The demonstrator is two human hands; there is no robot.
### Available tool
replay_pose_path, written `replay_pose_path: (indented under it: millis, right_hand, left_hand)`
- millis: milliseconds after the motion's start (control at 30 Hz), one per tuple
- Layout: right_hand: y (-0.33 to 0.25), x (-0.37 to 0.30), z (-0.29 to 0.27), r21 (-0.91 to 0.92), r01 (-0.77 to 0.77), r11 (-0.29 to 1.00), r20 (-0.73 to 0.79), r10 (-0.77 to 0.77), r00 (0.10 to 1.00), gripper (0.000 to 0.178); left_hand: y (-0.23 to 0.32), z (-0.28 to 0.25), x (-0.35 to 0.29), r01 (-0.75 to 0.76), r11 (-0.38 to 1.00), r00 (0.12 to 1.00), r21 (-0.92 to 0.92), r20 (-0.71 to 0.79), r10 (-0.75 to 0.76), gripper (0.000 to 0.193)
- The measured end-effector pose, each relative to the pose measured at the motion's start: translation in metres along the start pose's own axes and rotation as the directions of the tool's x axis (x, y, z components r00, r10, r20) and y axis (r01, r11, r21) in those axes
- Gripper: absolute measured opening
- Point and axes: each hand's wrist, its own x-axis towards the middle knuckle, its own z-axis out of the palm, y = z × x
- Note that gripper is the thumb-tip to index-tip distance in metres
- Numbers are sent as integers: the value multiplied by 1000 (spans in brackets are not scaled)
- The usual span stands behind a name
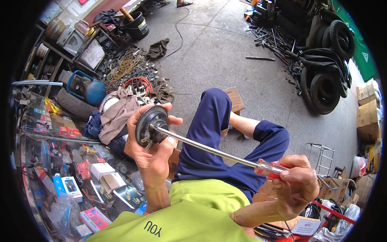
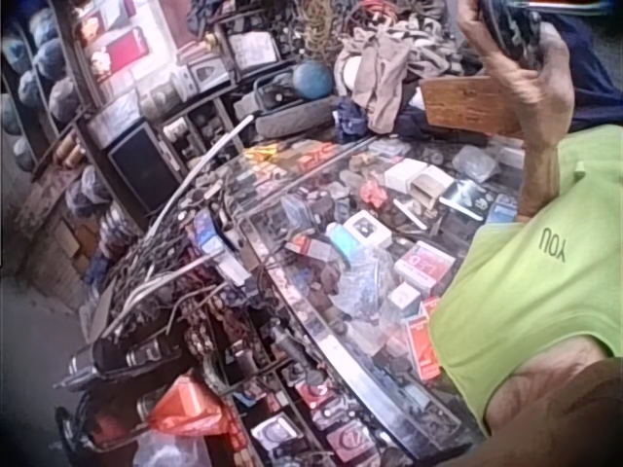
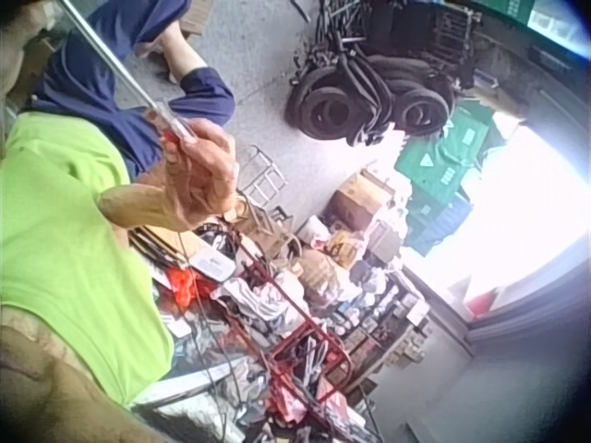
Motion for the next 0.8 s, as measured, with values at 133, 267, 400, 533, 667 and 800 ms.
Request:
replay_pose_path:
  millis: [133, 267, 400, 533, 667, 800]
  right_hand:
    - [-2, 2, 9, 66, -85, 994, -68, 89, 994, 33]
    - [-9, 6, 16, 173, -290, 941, -132, 314, 940, 42]
    - [-11, 3, 3, 161, -370, 915, -26, 379, 925, 37]
    - [-3, 3, 5, -25, -145, 989, -17, 145, 989, 24]
    - [-4, 5, 8, 42, -132, 990, -9, 133, 991, 23]
    - [-4, 7, 9, 67, -141, 988, -72, 146, 987, 34]
  left_hand:
    - [-1, -2, 1, -22, 1000, 1000, 18, 21, 21, 58]
    - [-4, 0, -1, -25, 1000, 1000, 18, 8, 24, 58]
    - [-4, -2, 3, -56, 998, 998, 41, 13, 56, 58]
    - [0, -2, 4, -37, 999, 999, 13, -7, 37, 58]
    - [2, -3, 3, -28, 1000, 1000, -10, 3, 28, 58]
    - [3, -1, 2, -28, 999, 1000, 17, 13, 28, 58]
